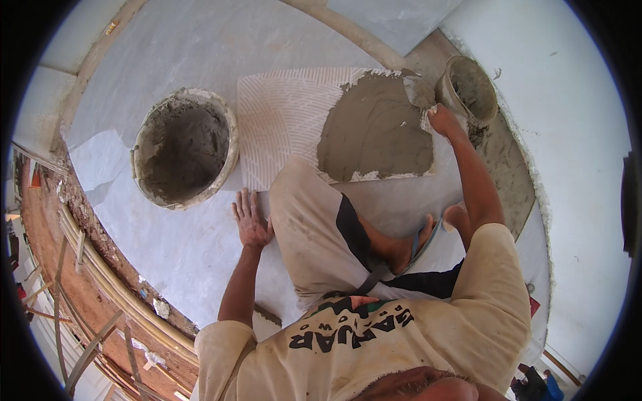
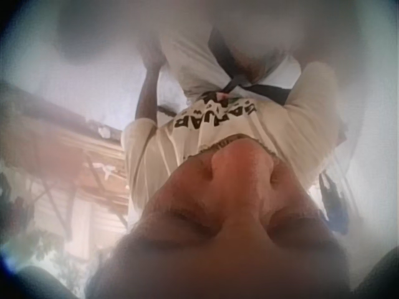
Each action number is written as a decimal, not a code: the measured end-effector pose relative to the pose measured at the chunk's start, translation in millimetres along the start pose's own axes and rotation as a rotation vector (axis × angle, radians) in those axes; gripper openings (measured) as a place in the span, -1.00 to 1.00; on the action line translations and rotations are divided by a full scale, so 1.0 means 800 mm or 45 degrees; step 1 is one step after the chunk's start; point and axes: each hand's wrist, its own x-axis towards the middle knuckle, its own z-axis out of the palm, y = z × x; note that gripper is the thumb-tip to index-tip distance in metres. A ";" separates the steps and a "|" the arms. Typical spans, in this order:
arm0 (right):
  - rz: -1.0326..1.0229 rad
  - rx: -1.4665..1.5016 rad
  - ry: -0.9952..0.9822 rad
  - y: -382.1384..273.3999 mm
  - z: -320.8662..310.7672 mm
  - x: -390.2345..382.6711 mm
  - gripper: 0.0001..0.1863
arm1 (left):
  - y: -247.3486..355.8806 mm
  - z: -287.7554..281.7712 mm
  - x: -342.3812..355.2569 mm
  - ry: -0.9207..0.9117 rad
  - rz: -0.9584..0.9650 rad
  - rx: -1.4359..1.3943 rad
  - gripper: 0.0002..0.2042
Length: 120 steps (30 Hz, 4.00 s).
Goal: The person scoops cement from a bucket and spreads it onto the floor using a trowel. They then apply cement to the back of a large tile and place it onto the prepared floor area, pressing it down to secure it.
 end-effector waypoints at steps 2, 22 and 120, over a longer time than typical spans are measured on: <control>0.035 -0.007 0.002 0.014 -0.002 0.001 -0.46 | 0.000 0.000 0.001 -0.007 -0.011 -0.010 -0.19; 0.196 0.180 0.092 0.083 0.023 -0.091 -0.46 | 0.000 0.002 0.002 0.091 0.061 -0.042 -0.19; -0.780 -0.149 -0.430 -0.271 0.051 -0.285 -0.56 | 0.003 -0.011 -0.003 0.040 0.005 0.074 -0.33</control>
